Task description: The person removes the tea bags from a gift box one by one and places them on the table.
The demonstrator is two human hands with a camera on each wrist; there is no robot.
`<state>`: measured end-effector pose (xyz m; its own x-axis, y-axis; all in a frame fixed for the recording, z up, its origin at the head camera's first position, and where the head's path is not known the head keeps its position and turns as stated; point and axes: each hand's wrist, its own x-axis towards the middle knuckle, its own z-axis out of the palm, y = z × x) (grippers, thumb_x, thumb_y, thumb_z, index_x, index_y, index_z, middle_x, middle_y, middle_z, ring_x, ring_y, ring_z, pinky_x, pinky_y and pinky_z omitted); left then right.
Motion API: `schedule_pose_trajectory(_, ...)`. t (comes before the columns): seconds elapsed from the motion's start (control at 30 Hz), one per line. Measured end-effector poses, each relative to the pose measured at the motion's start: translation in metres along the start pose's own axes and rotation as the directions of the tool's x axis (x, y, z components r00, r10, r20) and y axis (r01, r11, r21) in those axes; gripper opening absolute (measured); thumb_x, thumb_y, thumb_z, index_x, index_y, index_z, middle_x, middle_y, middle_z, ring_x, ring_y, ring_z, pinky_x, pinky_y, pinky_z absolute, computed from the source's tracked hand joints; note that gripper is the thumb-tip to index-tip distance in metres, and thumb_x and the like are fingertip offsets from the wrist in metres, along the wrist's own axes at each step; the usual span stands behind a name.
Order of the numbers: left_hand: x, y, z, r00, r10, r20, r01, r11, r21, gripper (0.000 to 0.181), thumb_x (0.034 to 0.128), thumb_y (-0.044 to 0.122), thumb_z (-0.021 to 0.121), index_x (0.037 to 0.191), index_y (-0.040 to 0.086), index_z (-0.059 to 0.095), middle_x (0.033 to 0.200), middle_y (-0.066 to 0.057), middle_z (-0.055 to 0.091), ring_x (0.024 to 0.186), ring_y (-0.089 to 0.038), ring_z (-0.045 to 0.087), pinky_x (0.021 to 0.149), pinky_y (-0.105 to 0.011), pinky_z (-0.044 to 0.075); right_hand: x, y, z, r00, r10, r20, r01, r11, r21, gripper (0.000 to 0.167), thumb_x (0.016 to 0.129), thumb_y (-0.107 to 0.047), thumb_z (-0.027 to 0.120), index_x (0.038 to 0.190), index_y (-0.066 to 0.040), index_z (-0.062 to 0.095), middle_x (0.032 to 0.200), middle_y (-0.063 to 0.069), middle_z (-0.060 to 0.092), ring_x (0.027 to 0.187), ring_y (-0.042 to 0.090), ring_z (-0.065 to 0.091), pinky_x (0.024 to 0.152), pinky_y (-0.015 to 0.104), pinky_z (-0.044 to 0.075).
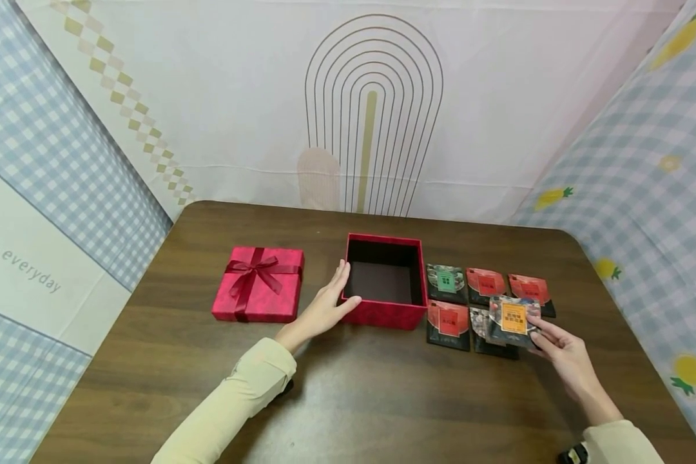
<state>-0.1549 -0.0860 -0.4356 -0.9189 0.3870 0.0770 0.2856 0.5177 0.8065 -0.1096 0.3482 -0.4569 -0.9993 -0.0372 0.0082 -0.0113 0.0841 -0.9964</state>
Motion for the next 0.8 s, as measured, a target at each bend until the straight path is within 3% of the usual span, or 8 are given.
schedule_pose_trajectory(0.4, 0.000, 0.001, 0.000, 1.000, 0.005, -0.002, -0.005, 1.000, 0.005, 0.073, 0.0917, 0.023, 0.054, 0.145, 0.000, 0.010, 0.152, -0.015, 0.002, 0.139, -0.026, 0.008, 0.109, -0.043, 0.017, -0.010, 0.007, -0.038, 0.997, 0.062, 0.036, -0.062, 0.998, -0.008, 0.032, 0.091, -0.006, 0.054, 0.114, -0.024, 0.065, 0.102, -0.025, 0.061, 0.087, -0.008, 0.059, 0.064, 0.017, 0.051)
schedule_pose_trajectory(0.53, -0.001, 0.001, -0.001, 1.000, -0.002, -0.002, 0.002, 1.000, 0.001, 0.073, 0.0917, 0.023, 0.054, 0.145, 0.000, 0.010, 0.152, -0.015, 0.002, 0.139, -0.027, 0.008, 0.109, -0.043, 0.017, -0.012, 0.012, -0.053, 0.994, 0.111, 0.016, -0.110, 0.994, -0.028, 0.033, 0.090, -0.005, 0.055, 0.111, -0.028, 0.066, 0.098, -0.026, 0.061, 0.083, -0.009, 0.059, 0.062, 0.018, 0.051)
schedule_pose_trajectory(0.7, -0.001, 0.001, -0.001, 1.000, -0.001, -0.004, 0.001, 1.000, 0.000, 0.073, 0.0916, 0.022, 0.054, 0.145, 0.000, 0.010, 0.152, -0.016, 0.003, 0.139, -0.028, 0.008, 0.109, -0.044, 0.017, -0.013, 0.018, -0.065, 0.987, 0.162, 0.014, -0.158, 0.975, -0.159, 0.031, 0.090, -0.008, 0.055, 0.110, -0.031, 0.065, 0.097, -0.032, 0.055, 0.084, -0.013, 0.055, 0.061, 0.019, 0.051)
schedule_pose_trajectory(0.8, -0.001, 0.001, 0.000, 1.000, 0.002, -0.004, -0.002, 1.000, 0.002, 0.073, 0.0915, 0.022, 0.054, 0.145, 0.000, 0.011, 0.152, -0.017, 0.003, 0.139, -0.029, 0.008, 0.109, -0.045, 0.017, -0.013, 0.021, -0.068, 0.986, 0.166, 0.014, -0.154, 0.942, -0.297, 0.029, 0.092, -0.011, 0.053, 0.112, -0.030, 0.063, 0.096, -0.036, 0.051, 0.084, -0.017, 0.051, 0.062, 0.019, 0.051)
